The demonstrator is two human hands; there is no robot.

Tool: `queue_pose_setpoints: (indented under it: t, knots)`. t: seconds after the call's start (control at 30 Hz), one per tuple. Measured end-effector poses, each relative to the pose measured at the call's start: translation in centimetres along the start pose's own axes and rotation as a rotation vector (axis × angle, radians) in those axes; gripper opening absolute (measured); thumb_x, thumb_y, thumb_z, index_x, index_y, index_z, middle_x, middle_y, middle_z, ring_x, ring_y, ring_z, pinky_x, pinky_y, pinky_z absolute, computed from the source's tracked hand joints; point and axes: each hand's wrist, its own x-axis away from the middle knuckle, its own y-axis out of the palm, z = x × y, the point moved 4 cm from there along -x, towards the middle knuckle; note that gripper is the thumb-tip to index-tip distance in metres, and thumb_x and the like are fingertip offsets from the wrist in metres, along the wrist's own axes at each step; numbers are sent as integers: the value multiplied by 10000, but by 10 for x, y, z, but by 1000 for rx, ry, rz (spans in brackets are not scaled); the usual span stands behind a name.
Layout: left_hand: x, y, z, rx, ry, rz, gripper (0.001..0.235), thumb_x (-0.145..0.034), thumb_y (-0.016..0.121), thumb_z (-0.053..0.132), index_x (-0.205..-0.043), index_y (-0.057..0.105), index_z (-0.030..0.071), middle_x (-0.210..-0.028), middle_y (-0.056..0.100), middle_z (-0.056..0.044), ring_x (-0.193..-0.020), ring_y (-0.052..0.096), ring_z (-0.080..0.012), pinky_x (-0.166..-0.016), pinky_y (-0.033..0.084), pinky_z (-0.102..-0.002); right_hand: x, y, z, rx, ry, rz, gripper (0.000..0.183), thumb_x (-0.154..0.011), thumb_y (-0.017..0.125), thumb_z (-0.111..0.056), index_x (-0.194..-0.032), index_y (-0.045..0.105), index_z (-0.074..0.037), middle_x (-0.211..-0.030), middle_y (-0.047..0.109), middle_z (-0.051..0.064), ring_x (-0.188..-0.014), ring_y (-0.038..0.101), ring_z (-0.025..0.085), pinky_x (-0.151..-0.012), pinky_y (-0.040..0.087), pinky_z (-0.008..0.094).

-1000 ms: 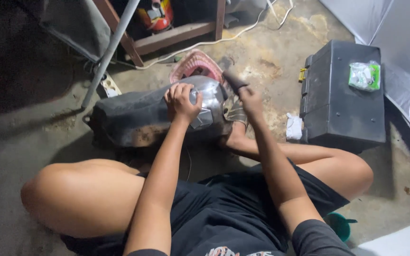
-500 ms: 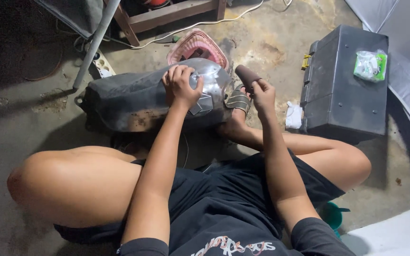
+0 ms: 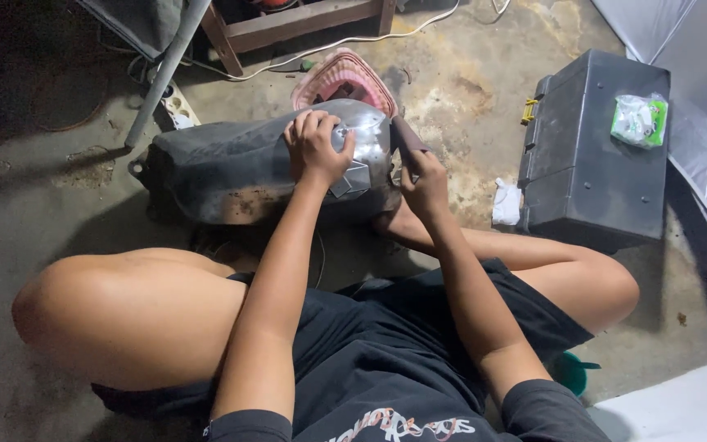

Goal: The person sits on the floor and uses a sanding block to smooth the surface of a large, dark metal object. They hold the object steady with one hand while rubbing the sanding block back and forth across a specific area.

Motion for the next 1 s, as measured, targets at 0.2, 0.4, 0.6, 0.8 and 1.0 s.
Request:
queue_pose_setpoints:
  t: [0.2, 0.4, 0.6, 0.8, 1.0]
  knots:
    - [1, -4, 3, 8, -5, -1, 430, -897, 608, 513, -1151, 703, 179, -1212, 625, -67, -1324, 503, -310, -1127, 306, -615, -2, -7, -17, -96, -13, 113, 62, -828, 690, -85, -889, 696, -85, -722, 623, 139, -714, 666, 371, -666, 532, 388]
    - [2, -2, 2, 3, -4, 7, 427, -896, 606, 524, -1138, 703, 185, -1195, 630, -59, -1314, 512, -296, -1130, 310, -591, 11, 13, -23, -2, -15, 115, 35, -839, 715, -137, -864, 693, -132, -733, 660, 102, -734, 682, 324, -742, 521, 373]
    - [2, -6, 4, -4, 0, 34, 412, -884, 623, 506, -1126, 714, 184, -1179, 643, -57, -1294, 531, -292, -1128, 326, -584, 22, 39, -14, 262, -37, 139, 111, -795, 749, -201, -795, 666, -128, -817, 576, 111, -849, 611, 368, -850, 491, 457]
    - [2, -3, 3, 0, 10, 36, 415, -893, 627, 517, -1123, 715, 183, -1170, 645, -56, -1289, 534, -288, -1123, 332, -579, 36, 38, -29, 418, 17, 149, 313, -924, 697, -373, -739, 672, -122, -1305, 510, 194, -1165, 541, 448, -858, 480, 482]
    - [3, -7, 6, 4, 25, 63, 416, -905, 607, 530, -1107, 713, 182, -1153, 646, -56, -1272, 545, -293, -1107, 350, -580, 33, 48, -16, 340, -40, 100, 479, -1047, 606, -465, -836, 634, -35, -1473, 435, 391, -1302, 514, 563, -909, 513, 585]
